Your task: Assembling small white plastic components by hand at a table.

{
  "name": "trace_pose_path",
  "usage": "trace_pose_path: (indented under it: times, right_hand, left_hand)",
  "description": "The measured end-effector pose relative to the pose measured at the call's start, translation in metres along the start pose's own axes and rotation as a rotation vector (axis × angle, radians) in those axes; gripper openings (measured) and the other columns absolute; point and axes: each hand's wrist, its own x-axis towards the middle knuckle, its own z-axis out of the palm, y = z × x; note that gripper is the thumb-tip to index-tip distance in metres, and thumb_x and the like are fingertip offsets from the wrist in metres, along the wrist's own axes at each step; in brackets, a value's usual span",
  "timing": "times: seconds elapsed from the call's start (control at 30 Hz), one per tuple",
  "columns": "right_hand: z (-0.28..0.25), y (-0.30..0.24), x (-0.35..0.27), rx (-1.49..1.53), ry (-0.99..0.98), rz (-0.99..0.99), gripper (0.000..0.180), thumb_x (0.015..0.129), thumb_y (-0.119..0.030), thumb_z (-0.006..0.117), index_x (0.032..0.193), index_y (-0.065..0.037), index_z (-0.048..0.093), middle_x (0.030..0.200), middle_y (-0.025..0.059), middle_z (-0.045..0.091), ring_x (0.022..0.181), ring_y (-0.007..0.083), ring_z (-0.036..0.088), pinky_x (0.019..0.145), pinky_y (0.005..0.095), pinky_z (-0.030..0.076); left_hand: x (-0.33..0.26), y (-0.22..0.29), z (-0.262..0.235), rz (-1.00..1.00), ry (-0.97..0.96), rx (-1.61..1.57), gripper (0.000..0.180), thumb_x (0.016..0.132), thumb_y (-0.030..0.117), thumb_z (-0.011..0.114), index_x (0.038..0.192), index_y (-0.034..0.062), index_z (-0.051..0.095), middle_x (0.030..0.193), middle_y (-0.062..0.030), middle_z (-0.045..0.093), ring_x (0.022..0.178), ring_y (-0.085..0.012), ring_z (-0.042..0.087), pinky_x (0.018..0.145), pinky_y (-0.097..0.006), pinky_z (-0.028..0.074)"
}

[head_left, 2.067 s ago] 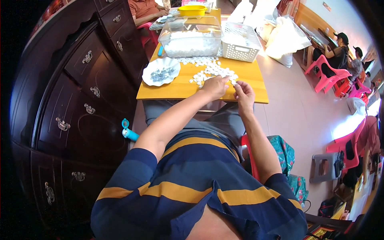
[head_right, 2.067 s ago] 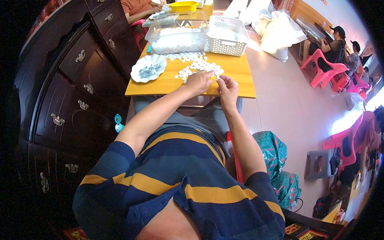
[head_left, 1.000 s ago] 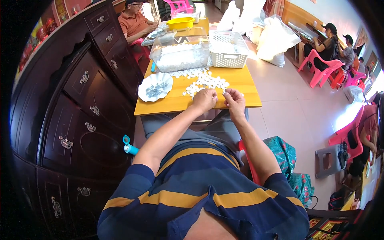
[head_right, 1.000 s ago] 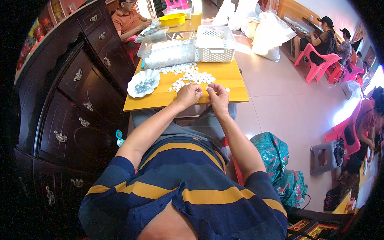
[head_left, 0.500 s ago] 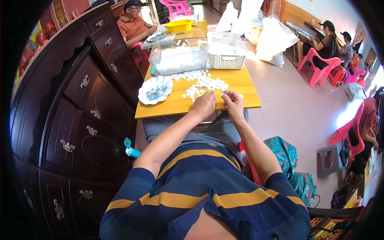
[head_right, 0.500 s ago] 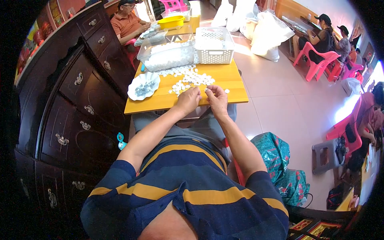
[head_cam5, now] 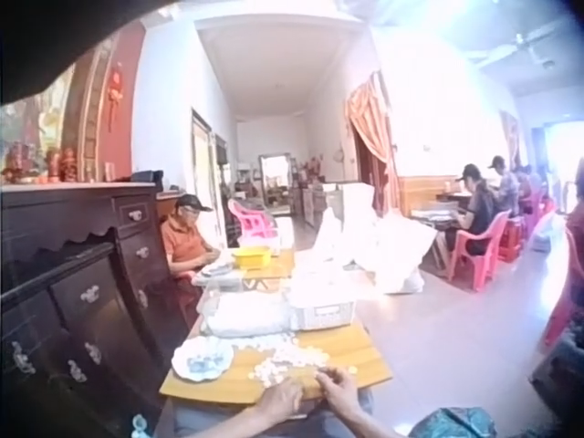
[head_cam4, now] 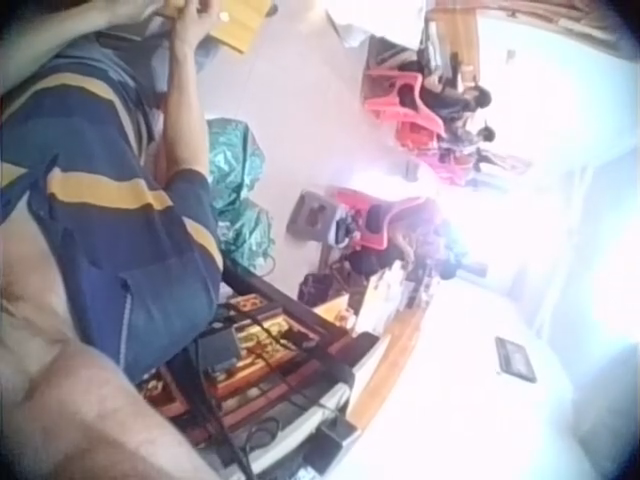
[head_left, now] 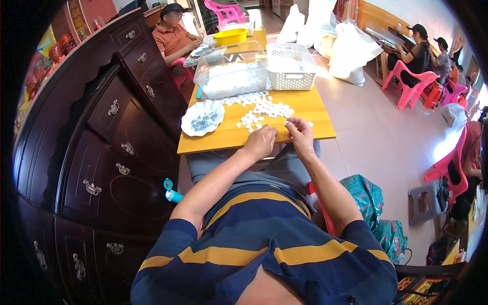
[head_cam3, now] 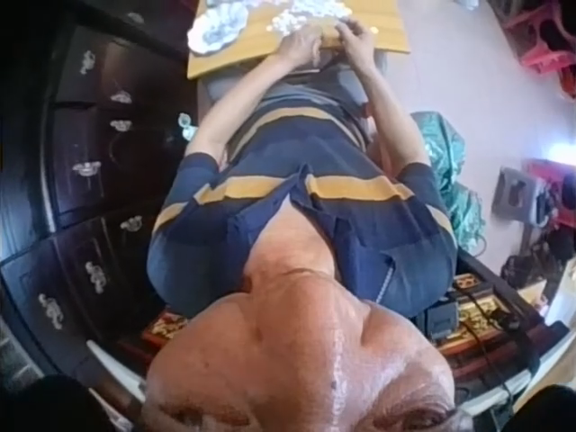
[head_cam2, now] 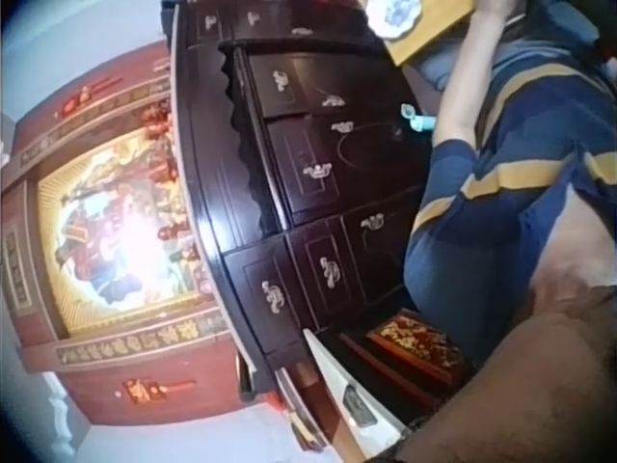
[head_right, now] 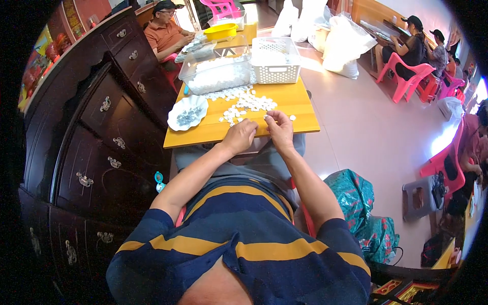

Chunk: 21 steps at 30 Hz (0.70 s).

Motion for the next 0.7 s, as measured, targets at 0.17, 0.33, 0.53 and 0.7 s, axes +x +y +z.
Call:
trace_pose_path:
  times: [0.17,0.33,0.53,0.7]
  right_hand:
    - [0.001,0.0,-0.002,-0.046,-0.008,0.02,0.016,0.091,-0.011,0.068,0.105,-0.004,0.065,0.088,-0.0007,0.064,0.064,0.0064,0.054,0.058,0.0209,0.046]
    - [0.009,-0.005,-0.008,-0.066,-0.121,0.05,0.017,0.092,-0.014,0.069,0.105,-0.004,0.065,0.086,-0.0021,0.063,0.065,0.0052,0.053,0.059,0.0201,0.044]
    - [0.022,-0.007,-0.02,-0.103,-0.285,0.087,0.016,0.093,-0.014,0.068,0.106,-0.005,0.065,0.084,-0.0033,0.063,0.066,0.0048,0.052,0.06,0.0198,0.044]
    - [0.027,-0.005,-0.025,-0.117,-0.348,0.122,0.015,0.094,-0.012,0.066,0.106,-0.004,0.065,0.083,-0.0032,0.063,0.067,0.0043,0.053,0.061,0.0202,0.044]
  left_hand:
    - [-0.011,-0.003,-0.008,-0.01,0.055,-0.069,0.009,0.087,0.009,0.06,0.092,0.004,0.065,0.089,-0.02,0.065,0.087,-0.0396,0.065,0.077,-0.048,0.053]
    - [-0.031,-0.012,-0.028,-0.257,0.154,-0.415,0.016,0.087,0.009,0.065,0.102,0.0029,0.069,0.075,-0.01,0.067,0.065,-0.0172,0.065,0.064,-0.03,0.052]
    - [-0.048,-0.022,-0.039,-0.43,0.154,-0.94,0.019,0.095,0.008,0.059,0.112,0.0001,0.065,0.08,0.0029,0.062,0.064,-0.0026,0.053,0.059,-0.02,0.046]
    - [-0.053,-0.02,-0.04,-0.44,0.163,-1.041,0.02,0.096,0.007,0.055,0.113,-0.0006,0.064,0.085,0.0017,0.062,0.063,-0.0026,0.051,0.058,-0.02,0.046]
